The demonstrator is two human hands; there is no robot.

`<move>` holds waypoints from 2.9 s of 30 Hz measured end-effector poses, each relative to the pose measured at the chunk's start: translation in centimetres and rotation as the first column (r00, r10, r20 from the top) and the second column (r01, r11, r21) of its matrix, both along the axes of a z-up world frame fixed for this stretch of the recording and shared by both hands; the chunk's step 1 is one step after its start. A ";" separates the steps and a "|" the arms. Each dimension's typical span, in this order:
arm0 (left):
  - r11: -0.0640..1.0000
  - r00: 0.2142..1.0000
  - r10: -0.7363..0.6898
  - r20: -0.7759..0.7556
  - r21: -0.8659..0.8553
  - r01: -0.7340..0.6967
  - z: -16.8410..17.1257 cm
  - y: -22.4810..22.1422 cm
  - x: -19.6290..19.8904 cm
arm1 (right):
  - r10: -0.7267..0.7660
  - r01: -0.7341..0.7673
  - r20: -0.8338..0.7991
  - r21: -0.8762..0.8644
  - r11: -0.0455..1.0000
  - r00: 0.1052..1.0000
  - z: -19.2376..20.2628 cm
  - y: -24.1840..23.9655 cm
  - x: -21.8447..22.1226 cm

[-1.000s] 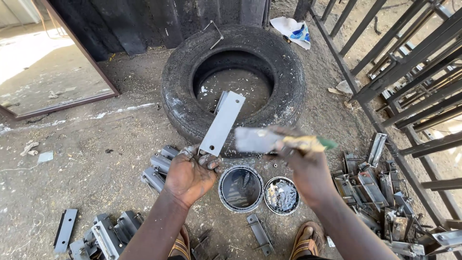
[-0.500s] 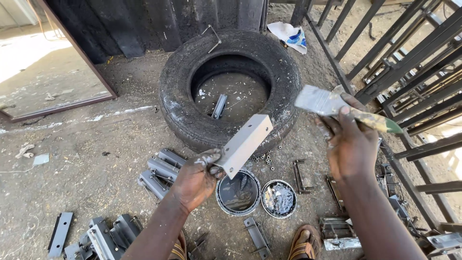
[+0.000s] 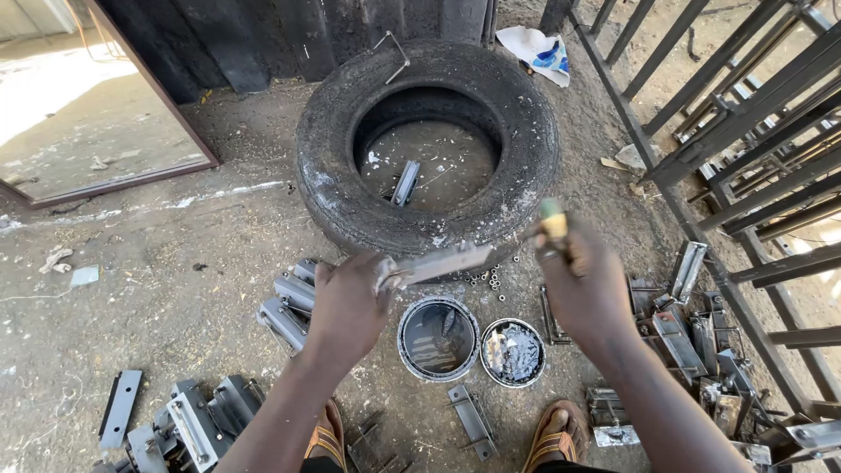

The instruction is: Painting small metal brackets using a paintbrush and a can of paint

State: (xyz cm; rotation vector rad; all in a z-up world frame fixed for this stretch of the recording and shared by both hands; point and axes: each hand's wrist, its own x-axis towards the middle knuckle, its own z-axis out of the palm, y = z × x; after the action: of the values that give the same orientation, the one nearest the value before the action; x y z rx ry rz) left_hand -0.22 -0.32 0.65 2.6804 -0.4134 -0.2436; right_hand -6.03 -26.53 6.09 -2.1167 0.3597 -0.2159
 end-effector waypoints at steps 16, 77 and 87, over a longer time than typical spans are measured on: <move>0.968 0.834 -0.251 0.491 0.119 0.221 -2.3 -3.4 -2.8 | 0.431 -0.402 -0.074 -0.530 0.747 0.899 -6.0 4.2 1.2; 0.376 0.811 0.380 -0.445 -0.727 -0.575 -1.5 3.1 3.2 | -0.099 -0.139 -0.810 -0.217 0.966 0.578 -33.5 10.6 2.2; 0.355 0.801 0.363 -0.477 -0.724 -0.592 0.0 3.1 3.0 | -0.041 -0.150 -0.666 -0.228 0.962 0.745 -30.1 7.9 -0.8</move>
State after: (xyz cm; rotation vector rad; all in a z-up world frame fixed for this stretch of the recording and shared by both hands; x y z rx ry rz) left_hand 2.83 2.75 0.68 1.6082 0.3212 -0.1151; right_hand -6.83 -18.61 -24.01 -2.4208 0.7182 0.5935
